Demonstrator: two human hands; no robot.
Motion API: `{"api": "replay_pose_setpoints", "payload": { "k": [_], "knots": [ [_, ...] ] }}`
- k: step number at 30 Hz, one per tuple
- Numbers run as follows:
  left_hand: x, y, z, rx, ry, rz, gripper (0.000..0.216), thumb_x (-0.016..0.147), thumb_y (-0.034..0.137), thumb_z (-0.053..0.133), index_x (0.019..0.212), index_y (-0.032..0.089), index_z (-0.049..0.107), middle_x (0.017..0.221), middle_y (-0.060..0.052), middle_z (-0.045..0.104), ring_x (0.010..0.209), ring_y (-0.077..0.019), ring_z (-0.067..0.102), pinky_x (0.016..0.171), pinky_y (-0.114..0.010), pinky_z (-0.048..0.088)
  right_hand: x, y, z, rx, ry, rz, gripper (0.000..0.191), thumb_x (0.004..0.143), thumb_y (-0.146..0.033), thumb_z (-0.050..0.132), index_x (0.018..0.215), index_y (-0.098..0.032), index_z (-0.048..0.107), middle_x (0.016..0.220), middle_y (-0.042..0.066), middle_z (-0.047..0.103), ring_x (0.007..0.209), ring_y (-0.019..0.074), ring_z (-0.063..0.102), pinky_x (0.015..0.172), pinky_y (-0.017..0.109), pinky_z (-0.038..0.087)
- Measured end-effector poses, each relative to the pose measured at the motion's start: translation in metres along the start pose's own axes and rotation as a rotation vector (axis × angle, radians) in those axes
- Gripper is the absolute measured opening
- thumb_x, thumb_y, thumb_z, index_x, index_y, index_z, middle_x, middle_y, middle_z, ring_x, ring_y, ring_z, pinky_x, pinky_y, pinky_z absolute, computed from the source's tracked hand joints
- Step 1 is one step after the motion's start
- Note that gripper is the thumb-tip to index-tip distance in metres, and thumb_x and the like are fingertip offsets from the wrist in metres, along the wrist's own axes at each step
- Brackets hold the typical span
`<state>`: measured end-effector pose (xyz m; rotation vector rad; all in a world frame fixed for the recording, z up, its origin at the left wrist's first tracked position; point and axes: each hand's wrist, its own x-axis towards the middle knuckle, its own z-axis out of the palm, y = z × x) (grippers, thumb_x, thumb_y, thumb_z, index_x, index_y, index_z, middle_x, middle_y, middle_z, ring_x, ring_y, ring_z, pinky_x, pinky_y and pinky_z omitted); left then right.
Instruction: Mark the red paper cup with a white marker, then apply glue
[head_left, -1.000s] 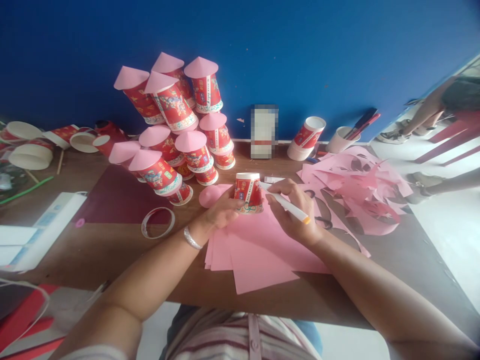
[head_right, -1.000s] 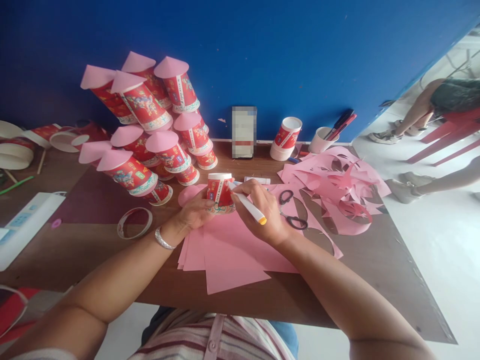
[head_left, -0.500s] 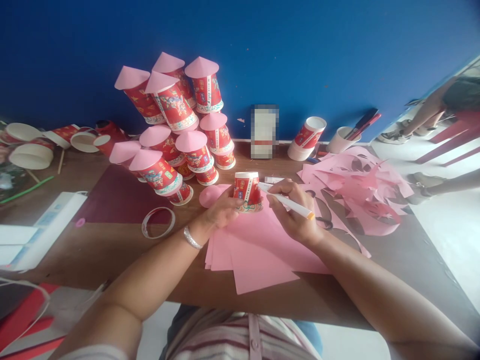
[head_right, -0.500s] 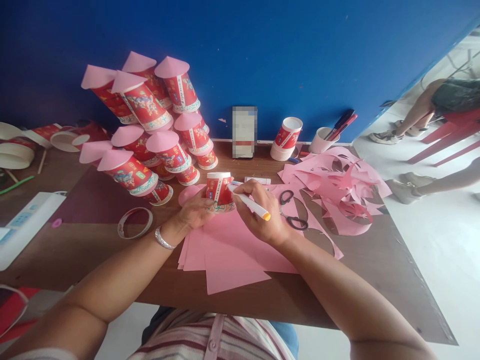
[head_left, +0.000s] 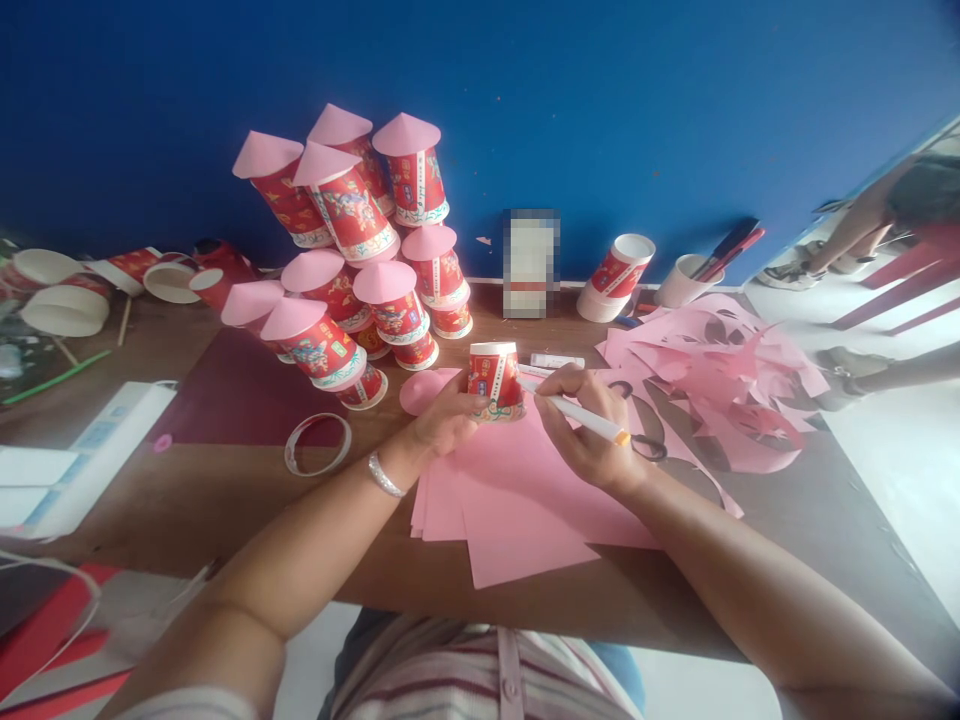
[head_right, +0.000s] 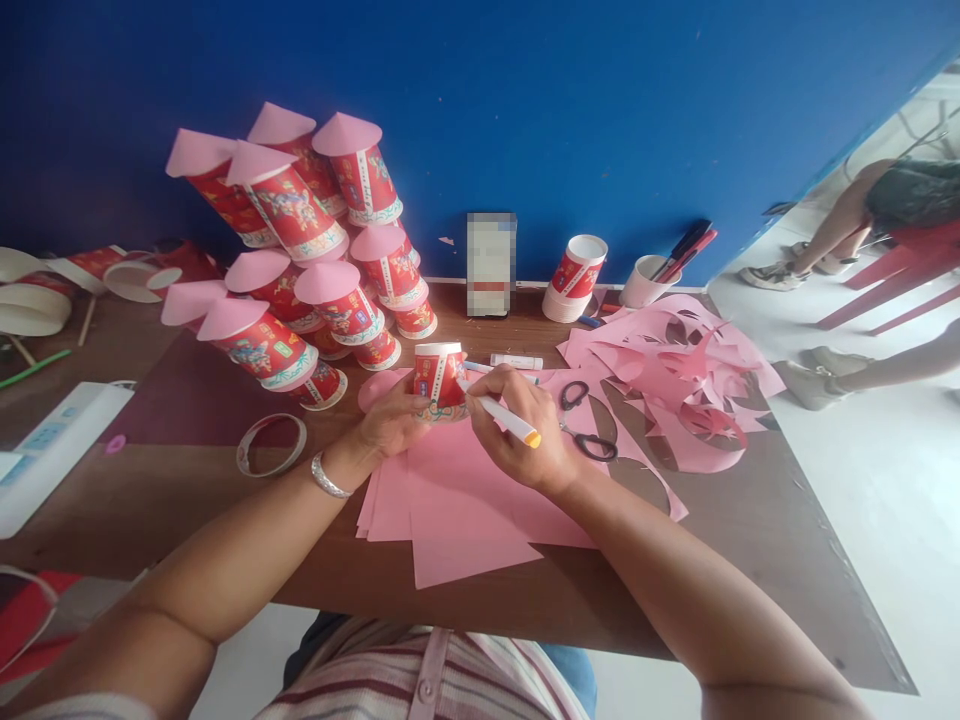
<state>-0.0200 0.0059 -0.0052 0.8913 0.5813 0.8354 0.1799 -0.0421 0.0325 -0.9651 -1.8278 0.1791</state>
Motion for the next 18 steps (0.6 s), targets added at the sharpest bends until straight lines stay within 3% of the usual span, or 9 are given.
{"api": "replay_pose_setpoints", "payload": {
  "k": [7, 14, 18],
  "knots": [
    [0.004, -0.003, -0.001, 0.111, -0.045, 0.078, 0.031, 0.076, 0.036, 0.085, 0.097, 0.017, 0.072, 0.093, -0.006, 0.071, 0.093, -0.0215, 0.067, 0.091, -0.038, 0.054, -0.004, 0.001, 0.005, -0.082, 0.047, -0.1, 0.014, 0.095, -0.011, 0.06, 0.097, -0.024, 0.057, 0.08, -0.001, 0.068, 0.066, 0.0148, 0.064, 0.061, 0.028, 0.049],
    [0.002, -0.011, -0.001, 0.243, 0.061, 0.114, 0.046, 0.073, 0.036, 0.09, 0.105, 0.02, 0.06, 0.092, 0.0, 0.063, 0.084, -0.0151, 0.057, 0.076, -0.028, 0.047, -0.009, -0.002, 0.013, -0.109, -0.026, -0.4, 0.023, 0.094, -0.005, 0.061, 0.11, -0.022, 0.06, 0.083, 0.001, 0.071, 0.069, 0.0162, 0.066, 0.065, 0.031, 0.052],
    [0.001, -0.011, 0.001, 0.329, 0.121, 0.104, 0.049, 0.073, 0.037, 0.09, 0.108, 0.021, 0.06, 0.096, 0.0, 0.064, 0.09, -0.0176, 0.059, 0.08, -0.029, 0.048, -0.007, -0.004, 0.011, -0.204, -0.085, -0.433, 0.023, 0.096, -0.005, 0.056, 0.112, -0.021, 0.06, 0.084, 0.002, 0.072, 0.07, 0.017, 0.066, 0.066, 0.032, 0.053]
  ]
}}
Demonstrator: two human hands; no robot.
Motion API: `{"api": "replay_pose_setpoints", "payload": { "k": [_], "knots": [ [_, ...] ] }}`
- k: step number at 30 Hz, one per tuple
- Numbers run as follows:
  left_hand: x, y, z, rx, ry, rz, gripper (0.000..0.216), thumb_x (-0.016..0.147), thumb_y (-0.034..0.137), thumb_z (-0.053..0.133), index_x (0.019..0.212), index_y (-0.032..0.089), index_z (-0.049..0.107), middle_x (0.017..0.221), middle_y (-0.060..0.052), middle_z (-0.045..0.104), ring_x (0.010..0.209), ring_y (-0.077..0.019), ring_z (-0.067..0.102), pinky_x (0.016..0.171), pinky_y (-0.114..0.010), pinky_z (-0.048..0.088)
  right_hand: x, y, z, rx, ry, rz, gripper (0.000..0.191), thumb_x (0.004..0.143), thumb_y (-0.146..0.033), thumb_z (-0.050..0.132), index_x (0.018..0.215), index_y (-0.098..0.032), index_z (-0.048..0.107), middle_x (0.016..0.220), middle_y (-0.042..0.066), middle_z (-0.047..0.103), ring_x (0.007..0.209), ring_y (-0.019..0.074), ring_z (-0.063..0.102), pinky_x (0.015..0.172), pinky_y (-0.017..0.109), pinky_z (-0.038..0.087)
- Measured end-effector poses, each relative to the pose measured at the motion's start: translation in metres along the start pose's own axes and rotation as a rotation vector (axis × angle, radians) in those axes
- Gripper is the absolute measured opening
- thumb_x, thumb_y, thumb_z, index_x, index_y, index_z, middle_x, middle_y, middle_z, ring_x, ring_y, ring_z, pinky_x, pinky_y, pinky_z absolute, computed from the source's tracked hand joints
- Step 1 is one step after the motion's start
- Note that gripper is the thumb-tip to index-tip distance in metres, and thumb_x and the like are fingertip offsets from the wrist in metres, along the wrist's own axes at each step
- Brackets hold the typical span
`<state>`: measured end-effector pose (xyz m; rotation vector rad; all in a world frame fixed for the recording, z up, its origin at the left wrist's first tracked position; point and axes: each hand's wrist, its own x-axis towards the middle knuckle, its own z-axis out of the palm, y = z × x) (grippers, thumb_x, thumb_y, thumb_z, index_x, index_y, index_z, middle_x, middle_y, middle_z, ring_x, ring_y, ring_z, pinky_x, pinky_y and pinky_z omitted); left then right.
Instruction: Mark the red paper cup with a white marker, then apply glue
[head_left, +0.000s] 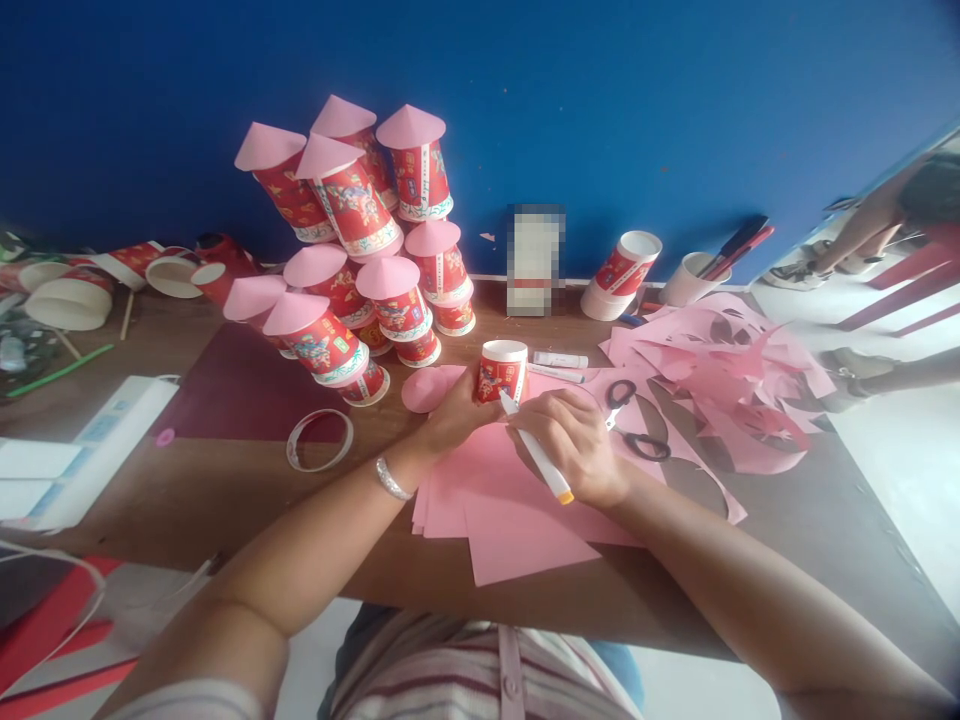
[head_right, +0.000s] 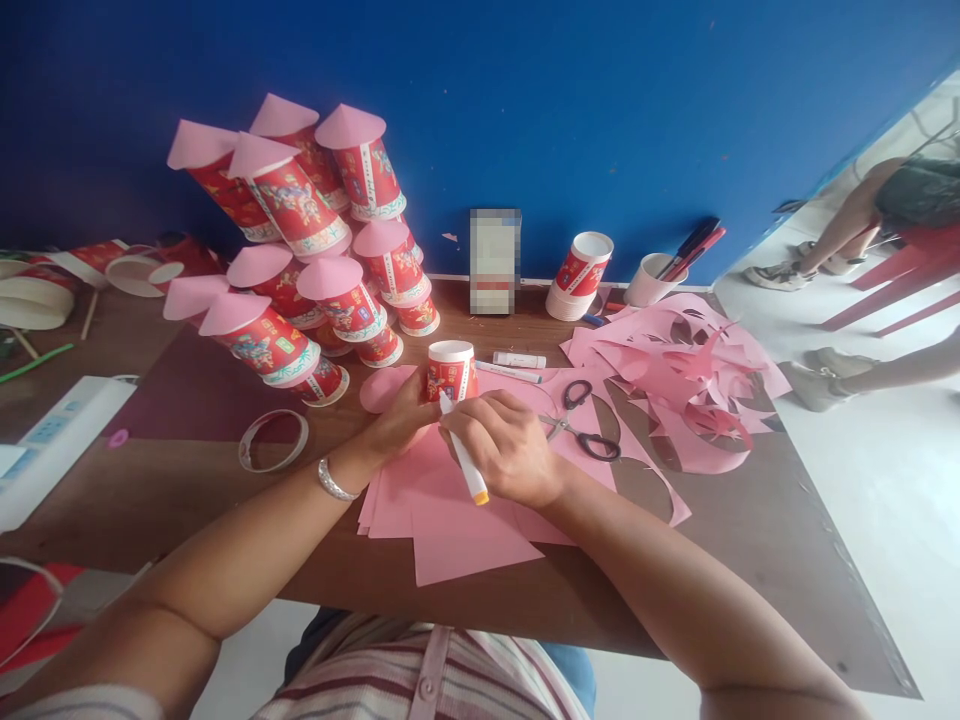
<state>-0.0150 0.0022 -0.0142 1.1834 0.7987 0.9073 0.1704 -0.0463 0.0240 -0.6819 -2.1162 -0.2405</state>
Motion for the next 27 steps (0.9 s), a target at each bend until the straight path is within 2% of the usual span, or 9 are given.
{"api": "replay_pose_setpoints", "payload": {
  "k": [5, 27],
  "knots": [
    [-0.0003, -0.001, 0.0001, 0.042, 0.025, -0.021, 0.057, 0.069, 0.037, 0.092, 0.114, 0.021, 0.061, 0.106, -0.004, 0.069, 0.099, -0.0218, 0.063, 0.084, -0.031, 0.05, 0.0004, 0.0008, -0.0014, -0.016, -0.02, 0.005, 0.022, 0.096, -0.004, 0.056, 0.109, -0.02, 0.06, 0.083, 0.003, 0.072, 0.071, 0.0173, 0.066, 0.068, 0.032, 0.052],
    [0.0006, -0.001, -0.0009, 0.013, 0.003, 0.008, 0.053, 0.071, 0.035, 0.091, 0.111, 0.021, 0.059, 0.102, -0.002, 0.066, 0.092, -0.0179, 0.061, 0.08, -0.03, 0.05, -0.0032, 0.0025, -0.0004, 0.033, -0.067, 0.032, 0.023, 0.098, -0.007, 0.052, 0.115, -0.02, 0.06, 0.087, 0.004, 0.072, 0.072, 0.0179, 0.067, 0.069, 0.034, 0.053]
  ]
}}
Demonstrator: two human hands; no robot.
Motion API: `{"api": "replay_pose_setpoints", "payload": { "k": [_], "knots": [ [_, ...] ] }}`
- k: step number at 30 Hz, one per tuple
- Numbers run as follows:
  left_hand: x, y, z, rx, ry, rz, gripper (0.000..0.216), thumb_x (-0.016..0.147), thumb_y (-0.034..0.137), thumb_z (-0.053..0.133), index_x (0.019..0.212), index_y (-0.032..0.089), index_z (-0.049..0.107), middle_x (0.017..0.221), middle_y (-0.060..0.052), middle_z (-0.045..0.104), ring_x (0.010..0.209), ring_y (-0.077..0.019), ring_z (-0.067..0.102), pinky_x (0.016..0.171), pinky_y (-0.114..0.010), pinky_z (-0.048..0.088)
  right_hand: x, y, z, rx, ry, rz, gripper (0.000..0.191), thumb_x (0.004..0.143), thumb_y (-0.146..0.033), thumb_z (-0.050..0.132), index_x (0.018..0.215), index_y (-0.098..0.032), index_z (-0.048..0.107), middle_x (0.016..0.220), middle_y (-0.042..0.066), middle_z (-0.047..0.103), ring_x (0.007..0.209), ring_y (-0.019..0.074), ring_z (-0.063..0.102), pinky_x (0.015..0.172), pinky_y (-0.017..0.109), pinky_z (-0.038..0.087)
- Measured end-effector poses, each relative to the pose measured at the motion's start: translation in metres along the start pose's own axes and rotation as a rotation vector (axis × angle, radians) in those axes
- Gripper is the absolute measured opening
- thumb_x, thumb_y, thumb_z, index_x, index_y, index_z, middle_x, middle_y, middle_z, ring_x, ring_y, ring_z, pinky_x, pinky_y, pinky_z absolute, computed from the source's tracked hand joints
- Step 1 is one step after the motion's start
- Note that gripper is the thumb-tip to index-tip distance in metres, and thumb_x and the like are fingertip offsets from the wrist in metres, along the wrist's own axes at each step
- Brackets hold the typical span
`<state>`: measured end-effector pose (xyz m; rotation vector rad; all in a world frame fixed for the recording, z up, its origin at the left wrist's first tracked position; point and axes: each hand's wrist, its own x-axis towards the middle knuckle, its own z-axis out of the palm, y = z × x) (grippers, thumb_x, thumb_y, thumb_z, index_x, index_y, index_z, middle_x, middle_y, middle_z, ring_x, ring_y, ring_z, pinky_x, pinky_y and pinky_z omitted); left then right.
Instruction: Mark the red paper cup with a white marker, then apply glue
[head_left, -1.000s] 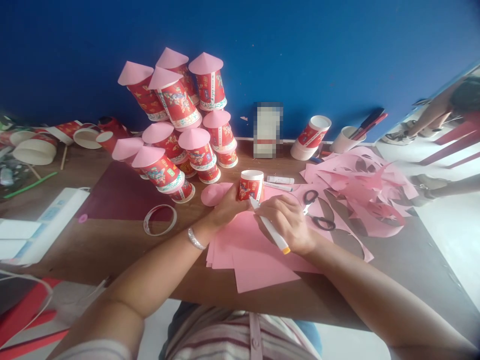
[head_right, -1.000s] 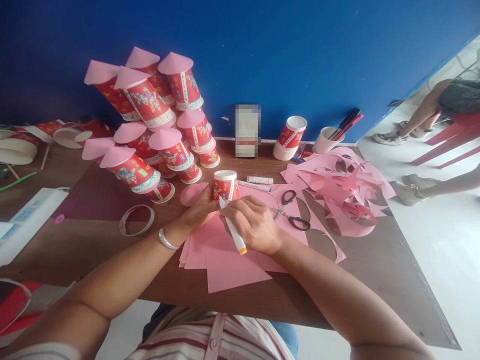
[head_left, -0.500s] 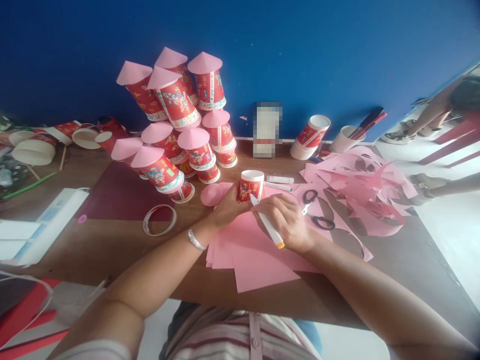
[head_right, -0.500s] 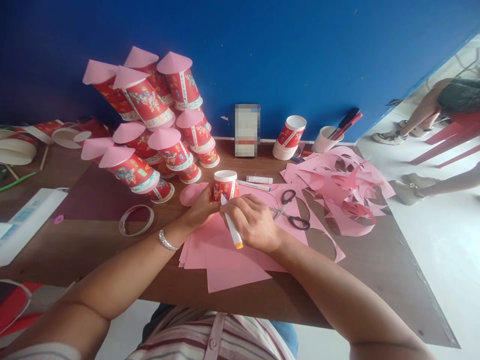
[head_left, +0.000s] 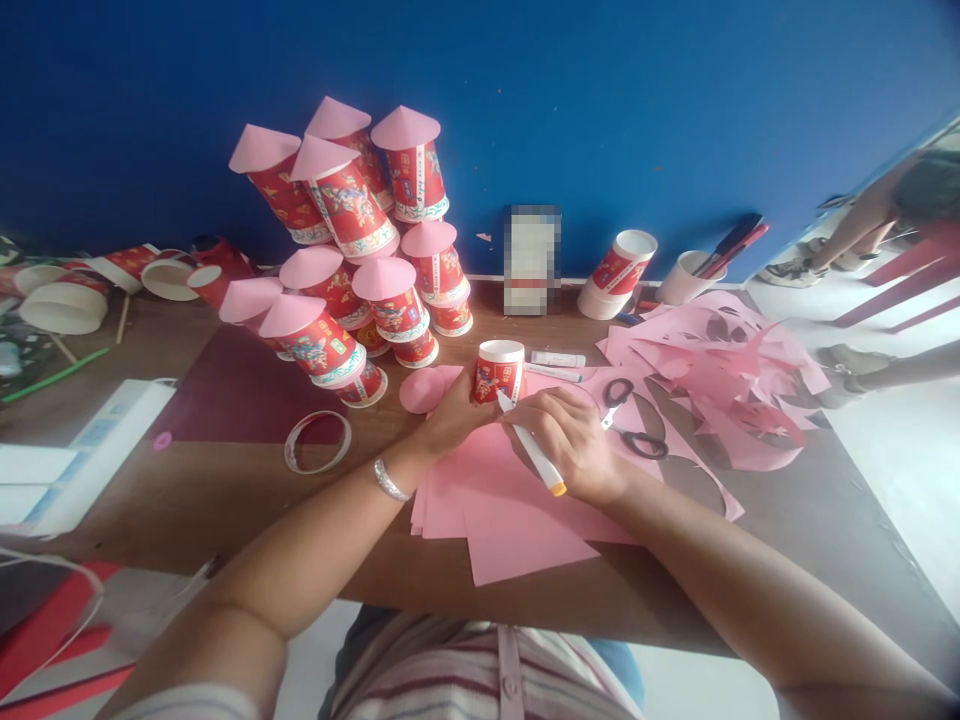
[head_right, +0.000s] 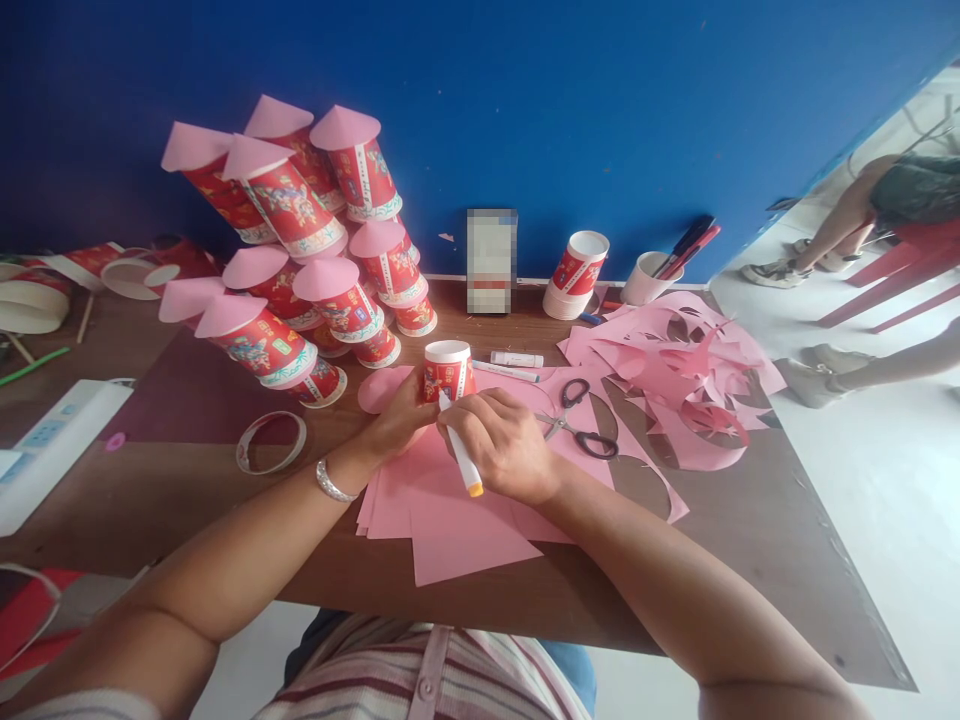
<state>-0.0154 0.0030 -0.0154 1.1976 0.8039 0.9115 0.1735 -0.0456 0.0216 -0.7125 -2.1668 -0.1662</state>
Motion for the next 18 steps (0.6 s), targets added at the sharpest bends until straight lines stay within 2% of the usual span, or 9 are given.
{"api": "replay_pose_setpoints", "payload": {
  "k": [5, 12, 18],
  "knots": [
    [0.0, 0.001, 0.0, -0.038, -0.013, -0.005, 0.051, 0.072, 0.029, 0.091, 0.11, 0.02, 0.059, 0.1, -0.001, 0.066, 0.09, -0.0164, 0.061, 0.08, -0.029, 0.05, 0.001, -0.001, 0.0, -0.011, 0.015, -0.01, 0.021, 0.097, -0.006, 0.053, 0.113, -0.019, 0.06, 0.085, 0.004, 0.072, 0.071, 0.0178, 0.067, 0.068, 0.033, 0.054],
    [-0.001, 0.01, 0.002, -0.127, -0.073, -0.002, 0.039, 0.078, 0.037, 0.086, 0.102, 0.019, 0.06, 0.092, 0.0, 0.065, 0.086, -0.0159, 0.061, 0.076, -0.029, 0.05, 0.001, 0.003, 0.0, -0.015, 0.051, 0.023, 0.025, 0.096, -0.007, 0.055, 0.116, -0.022, 0.059, 0.084, 0.002, 0.072, 0.071, 0.018, 0.068, 0.067, 0.033, 0.054],
    [0.001, 0.01, 0.0, -0.13, -0.076, 0.027, 0.03, 0.08, 0.035, 0.085, 0.097, 0.018, 0.066, 0.092, -0.002, 0.068, 0.089, -0.0169, 0.062, 0.083, -0.032, 0.051, 0.002, 0.003, -0.001, -0.005, 0.081, 0.046, 0.024, 0.096, -0.007, 0.056, 0.114, -0.023, 0.058, 0.084, 0.001, 0.071, 0.071, 0.0174, 0.068, 0.066, 0.032, 0.054]
  ]
}}
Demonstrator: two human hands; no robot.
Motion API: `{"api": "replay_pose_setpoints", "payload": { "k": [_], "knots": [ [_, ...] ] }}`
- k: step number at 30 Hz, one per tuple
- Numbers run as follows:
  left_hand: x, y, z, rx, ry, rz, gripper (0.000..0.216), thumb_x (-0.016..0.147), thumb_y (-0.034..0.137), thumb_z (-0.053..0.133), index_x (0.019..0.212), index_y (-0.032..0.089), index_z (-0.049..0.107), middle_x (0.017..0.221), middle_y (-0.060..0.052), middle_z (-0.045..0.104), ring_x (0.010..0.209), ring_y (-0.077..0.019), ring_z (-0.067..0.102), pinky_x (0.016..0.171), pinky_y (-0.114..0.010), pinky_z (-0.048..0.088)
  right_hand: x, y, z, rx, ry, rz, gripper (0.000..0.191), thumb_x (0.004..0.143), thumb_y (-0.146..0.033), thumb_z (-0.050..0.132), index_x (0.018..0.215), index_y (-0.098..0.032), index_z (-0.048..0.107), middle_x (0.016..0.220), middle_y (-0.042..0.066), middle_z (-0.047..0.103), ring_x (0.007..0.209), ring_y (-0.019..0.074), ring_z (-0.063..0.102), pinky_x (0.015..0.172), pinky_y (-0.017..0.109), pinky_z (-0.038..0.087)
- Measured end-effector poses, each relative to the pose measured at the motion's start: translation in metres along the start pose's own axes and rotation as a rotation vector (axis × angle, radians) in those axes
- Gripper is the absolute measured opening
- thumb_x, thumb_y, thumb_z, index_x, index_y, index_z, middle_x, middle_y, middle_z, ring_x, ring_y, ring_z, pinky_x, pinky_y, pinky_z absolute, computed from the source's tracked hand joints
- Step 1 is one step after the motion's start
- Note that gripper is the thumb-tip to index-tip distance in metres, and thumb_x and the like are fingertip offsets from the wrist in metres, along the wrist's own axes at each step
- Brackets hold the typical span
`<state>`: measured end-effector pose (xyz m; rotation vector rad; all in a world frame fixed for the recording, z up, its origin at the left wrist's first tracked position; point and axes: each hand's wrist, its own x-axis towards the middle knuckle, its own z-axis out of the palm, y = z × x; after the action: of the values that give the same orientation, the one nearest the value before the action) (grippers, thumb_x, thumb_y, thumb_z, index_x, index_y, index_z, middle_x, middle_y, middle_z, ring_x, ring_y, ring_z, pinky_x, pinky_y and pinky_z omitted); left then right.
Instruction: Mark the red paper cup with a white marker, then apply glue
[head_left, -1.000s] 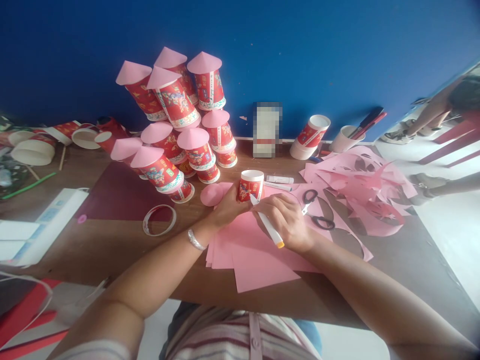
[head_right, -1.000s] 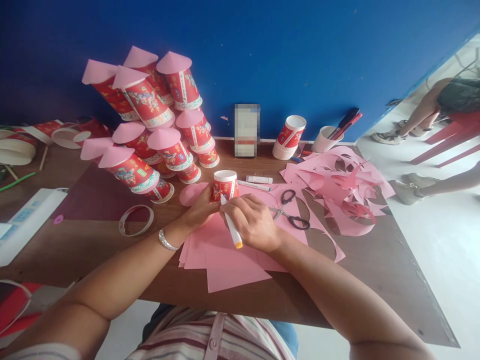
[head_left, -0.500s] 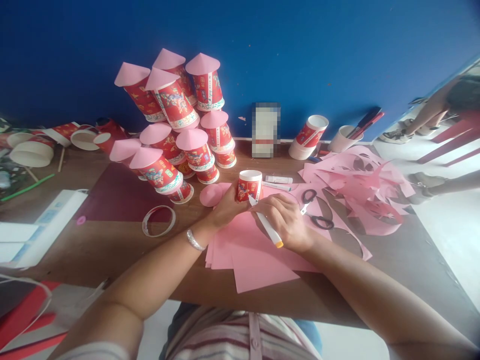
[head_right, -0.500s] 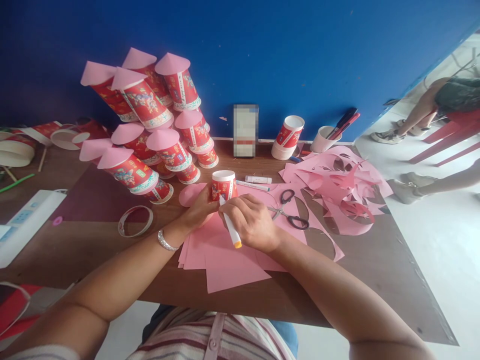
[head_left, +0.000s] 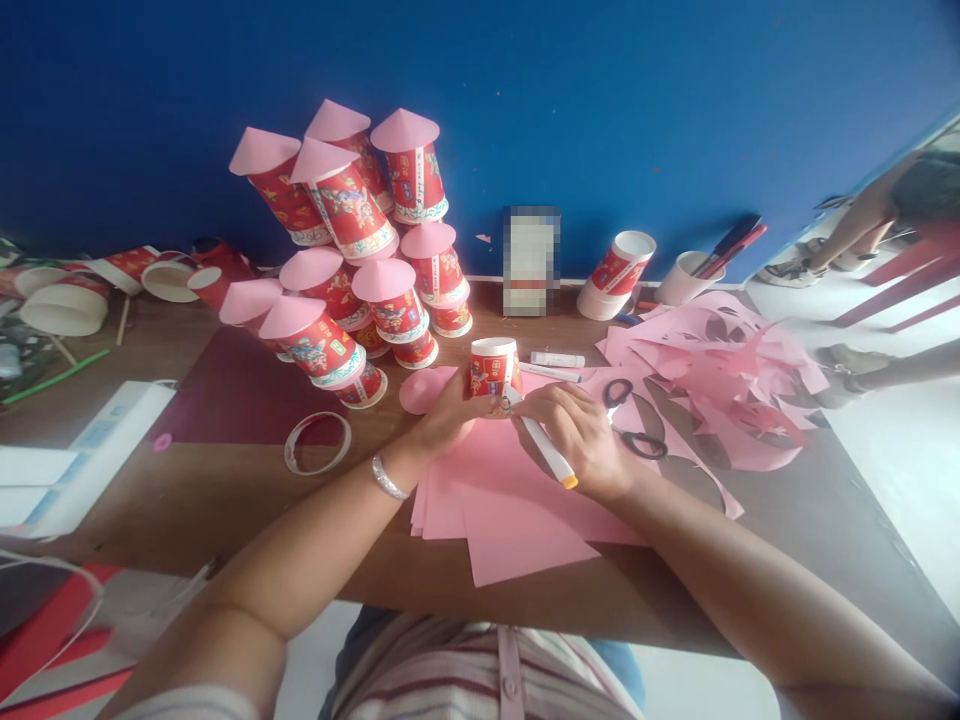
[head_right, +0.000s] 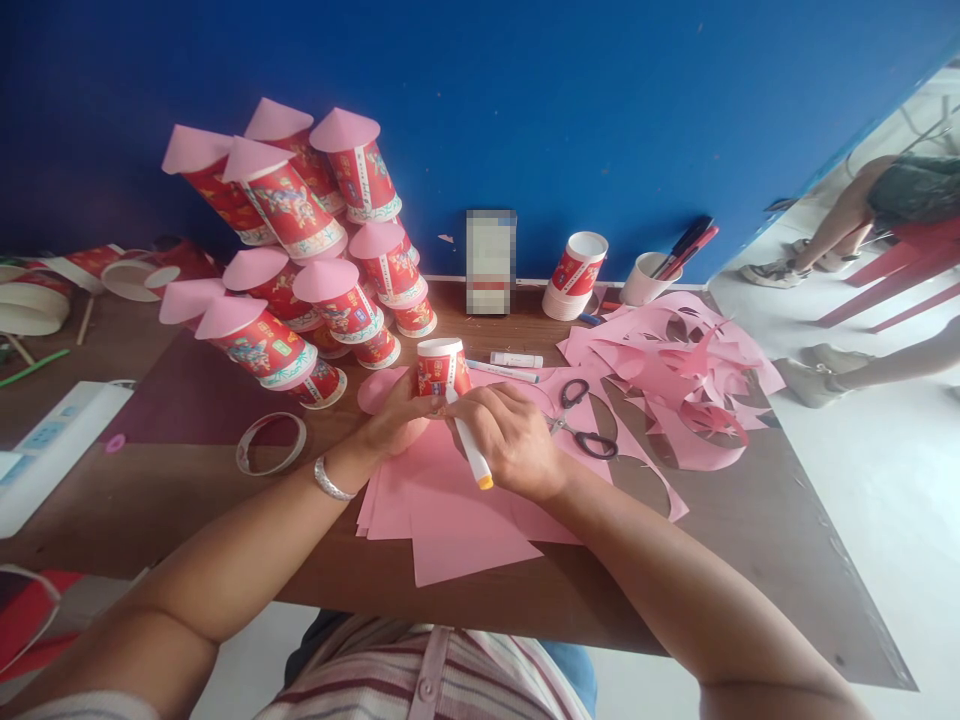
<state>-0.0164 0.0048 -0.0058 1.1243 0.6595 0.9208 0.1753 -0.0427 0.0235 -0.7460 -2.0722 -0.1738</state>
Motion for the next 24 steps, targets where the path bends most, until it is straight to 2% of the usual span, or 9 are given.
{"api": "replay_pose_setpoints", "payload": {
  "k": [5, 15, 24],
  "knots": [
    [0.0015, -0.0004, -0.0003, -0.09, -0.014, 0.023, 0.028, 0.079, 0.032, 0.086, 0.097, 0.019, 0.069, 0.089, -0.001, 0.07, 0.085, -0.0159, 0.064, 0.082, -0.031, 0.052, 0.0009, 0.0018, -0.0011, -0.001, 0.006, 0.019, 0.021, 0.095, -0.006, 0.057, 0.109, -0.022, 0.057, 0.083, 0.002, 0.07, 0.07, 0.017, 0.066, 0.064, 0.031, 0.052],
    [0.0029, 0.0021, -0.0013, -0.126, -0.027, 0.0, 0.024, 0.076, 0.029, 0.086, 0.092, 0.018, 0.071, 0.087, -0.001, 0.07, 0.084, -0.0169, 0.064, 0.084, -0.034, 0.054, 0.0005, 0.0048, 0.0008, -0.043, 0.041, 0.022, 0.021, 0.094, -0.005, 0.059, 0.106, -0.022, 0.055, 0.081, 0.001, 0.068, 0.067, 0.0168, 0.063, 0.063, 0.03, 0.052],
    [0.0011, 0.0072, 0.0015, -0.181, 0.006, -0.017, 0.027, 0.074, 0.028, 0.085, 0.096, 0.018, 0.073, 0.09, -0.002, 0.073, 0.092, -0.0202, 0.069, 0.092, -0.036, 0.055, -0.0063, 0.0098, 0.0039, -0.044, 0.052, 0.044, 0.019, 0.096, -0.006, 0.057, 0.108, -0.021, 0.057, 0.083, 0.002, 0.068, 0.07, 0.0171, 0.063, 0.063, 0.03, 0.052]
  ]
}}
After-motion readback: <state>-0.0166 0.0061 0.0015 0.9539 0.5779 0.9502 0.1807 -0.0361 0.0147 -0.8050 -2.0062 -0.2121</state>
